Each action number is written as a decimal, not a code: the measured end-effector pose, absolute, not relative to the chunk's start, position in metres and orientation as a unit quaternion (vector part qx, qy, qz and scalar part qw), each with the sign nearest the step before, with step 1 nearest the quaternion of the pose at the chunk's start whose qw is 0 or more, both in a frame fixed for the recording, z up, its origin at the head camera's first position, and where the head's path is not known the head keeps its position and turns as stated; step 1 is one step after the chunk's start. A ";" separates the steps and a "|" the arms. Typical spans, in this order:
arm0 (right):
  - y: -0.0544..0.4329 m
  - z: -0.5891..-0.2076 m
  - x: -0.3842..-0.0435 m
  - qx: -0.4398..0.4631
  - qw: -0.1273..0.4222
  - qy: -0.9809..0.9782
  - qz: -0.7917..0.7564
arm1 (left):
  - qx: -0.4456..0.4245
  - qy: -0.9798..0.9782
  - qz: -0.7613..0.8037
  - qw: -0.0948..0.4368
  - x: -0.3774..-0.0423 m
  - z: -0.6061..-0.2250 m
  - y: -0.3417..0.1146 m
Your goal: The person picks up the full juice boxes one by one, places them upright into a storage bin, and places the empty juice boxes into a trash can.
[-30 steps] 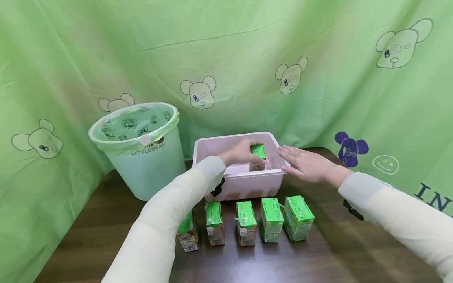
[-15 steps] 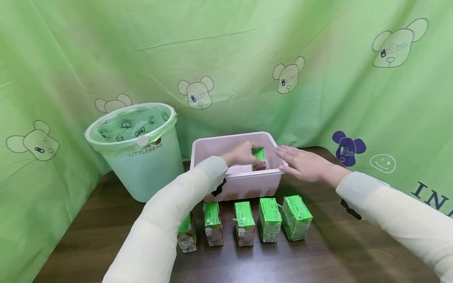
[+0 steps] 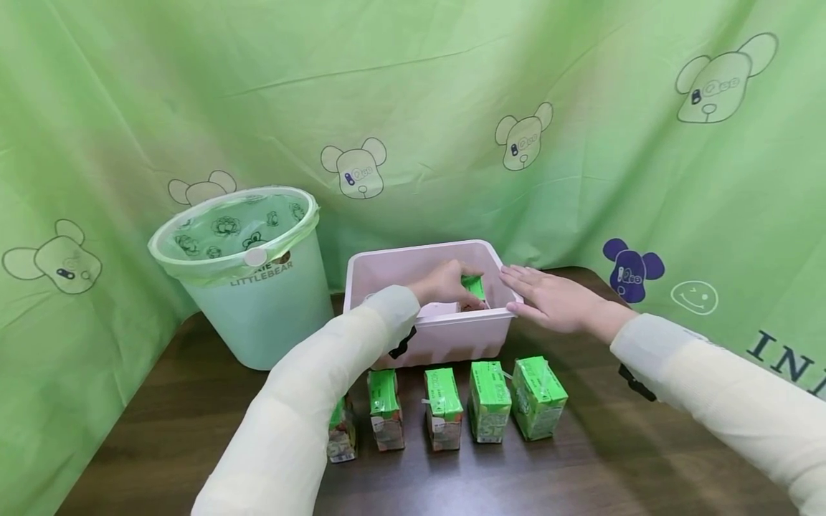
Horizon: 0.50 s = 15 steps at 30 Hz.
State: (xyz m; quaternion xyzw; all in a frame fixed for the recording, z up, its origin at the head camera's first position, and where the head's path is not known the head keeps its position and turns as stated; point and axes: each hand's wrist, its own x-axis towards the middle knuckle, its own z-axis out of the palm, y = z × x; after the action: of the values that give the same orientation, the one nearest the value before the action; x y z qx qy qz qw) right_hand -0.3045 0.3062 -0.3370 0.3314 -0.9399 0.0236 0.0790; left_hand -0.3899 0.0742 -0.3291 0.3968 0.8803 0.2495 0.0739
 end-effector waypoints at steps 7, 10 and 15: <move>0.305 -0.334 -0.305 0.330 0.077 -0.941 0.024 | 0.392 0.883 0.247 0.072 -0.392 -0.329 0.075; 0.305 -0.335 -0.304 0.330 0.075 -0.941 0.026 | 0.392 0.887 0.233 0.076 -0.392 -0.330 0.075; 0.305 -0.336 -0.304 0.330 0.075 -0.941 0.023 | 0.389 0.890 0.222 0.079 -0.393 -0.331 0.075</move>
State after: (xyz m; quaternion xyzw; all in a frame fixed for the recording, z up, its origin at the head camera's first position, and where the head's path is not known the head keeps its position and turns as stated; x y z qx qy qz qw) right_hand -0.3039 0.3046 -0.3360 0.3300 -0.9407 0.0226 0.0748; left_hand -0.3932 0.0748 -0.3313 0.3893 0.8905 0.2221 0.0786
